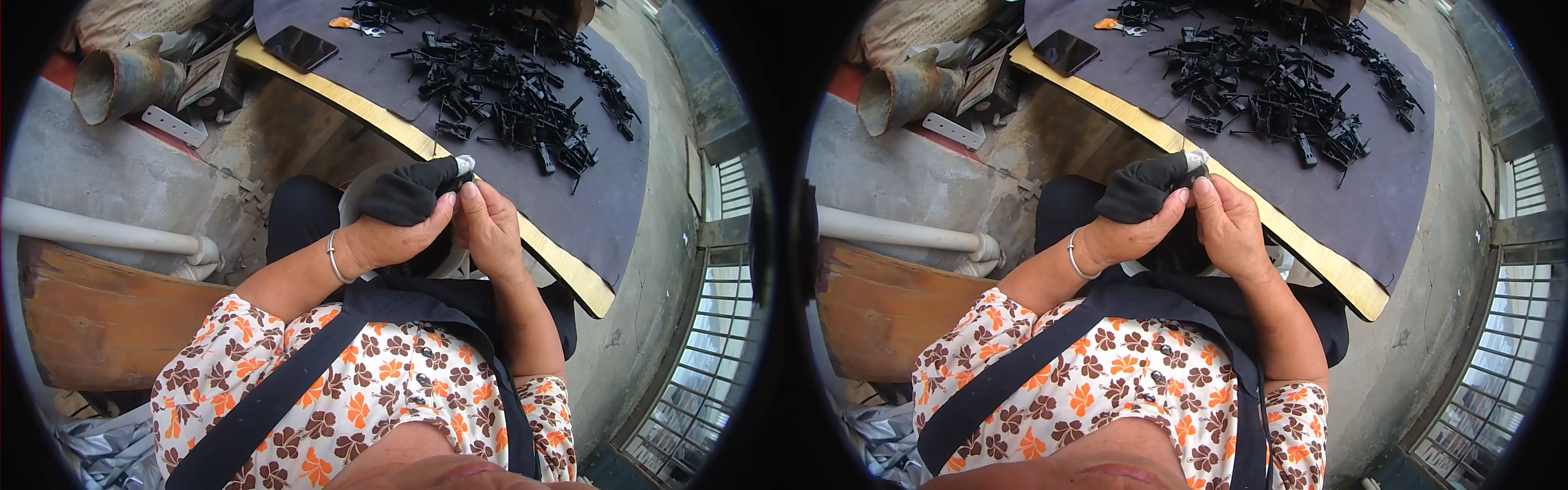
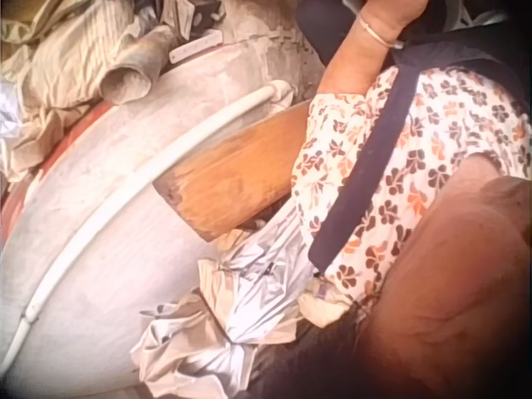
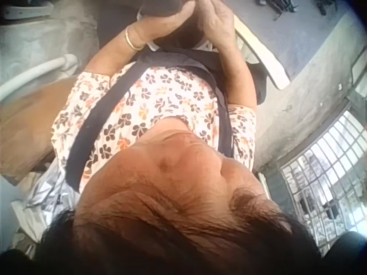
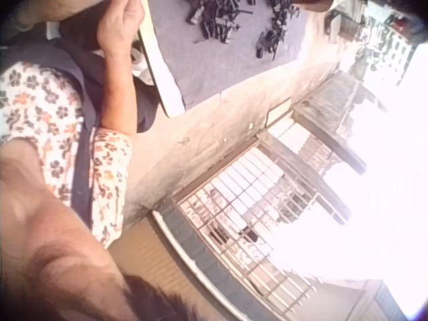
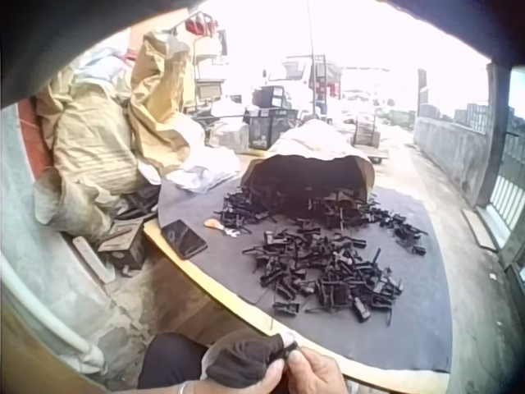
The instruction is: Manually assembling small black plastic components by hand at a workstation.
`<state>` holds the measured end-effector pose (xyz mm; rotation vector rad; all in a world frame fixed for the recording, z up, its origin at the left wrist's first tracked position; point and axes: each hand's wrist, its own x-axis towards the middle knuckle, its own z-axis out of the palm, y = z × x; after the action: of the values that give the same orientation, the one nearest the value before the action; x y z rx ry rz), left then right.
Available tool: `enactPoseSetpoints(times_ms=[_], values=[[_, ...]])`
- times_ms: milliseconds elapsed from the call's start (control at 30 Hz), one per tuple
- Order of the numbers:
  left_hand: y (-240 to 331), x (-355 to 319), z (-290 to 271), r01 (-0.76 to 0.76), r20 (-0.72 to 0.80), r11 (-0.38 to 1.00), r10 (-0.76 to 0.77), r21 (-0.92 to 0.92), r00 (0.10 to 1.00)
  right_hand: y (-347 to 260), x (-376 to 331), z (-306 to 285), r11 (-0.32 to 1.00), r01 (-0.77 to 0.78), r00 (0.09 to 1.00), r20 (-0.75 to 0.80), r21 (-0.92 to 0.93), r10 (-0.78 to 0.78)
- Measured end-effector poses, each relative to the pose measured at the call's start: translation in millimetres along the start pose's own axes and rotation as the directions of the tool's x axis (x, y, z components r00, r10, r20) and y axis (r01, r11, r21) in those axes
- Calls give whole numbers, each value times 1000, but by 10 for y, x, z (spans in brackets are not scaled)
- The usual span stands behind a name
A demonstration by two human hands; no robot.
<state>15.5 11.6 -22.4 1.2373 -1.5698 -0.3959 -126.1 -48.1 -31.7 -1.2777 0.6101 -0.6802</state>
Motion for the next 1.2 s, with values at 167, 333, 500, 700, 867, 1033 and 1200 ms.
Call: enactPoseSetpoints(times_ms=[167, 333, 500, 700, 867, 1033, 1200], values=[[-24, -11, 6, -64, -22, 997, 64, 39, 998, 46, -10, 69, 996, -29, 999, -30, 88, 32], [-102, 3, 59, -197, 1, 954, 202, 225, 979, 88, 34, 63, 965, -113, 988, -76, 235, 135], [0, 68, -21, 150, 61, 966, -140, -211, 988, 26, 39, -138, 986, 168, 984, -51, -14, -168], [-86, 8, -94, 391, 265, 306, -380, -868, 886, 45, 35, -152, 877, 335, 942, 119, -344, -313], [-306, -81, -67, 471, 413, 69, -383, -880, 827, -76, -16, -86, 766, 207, 977, 90, -609, -192], [-157, -15, -59, 401, 313, 701, -260, -589, 913, 53, 11, -93, 792, 399, 916, 167, -463, -364], [-260, -107, -53, 498, 378, 543, -326, -676, 867, 60, -9, -156, 960, 155, 988, -46, 235, -148]])
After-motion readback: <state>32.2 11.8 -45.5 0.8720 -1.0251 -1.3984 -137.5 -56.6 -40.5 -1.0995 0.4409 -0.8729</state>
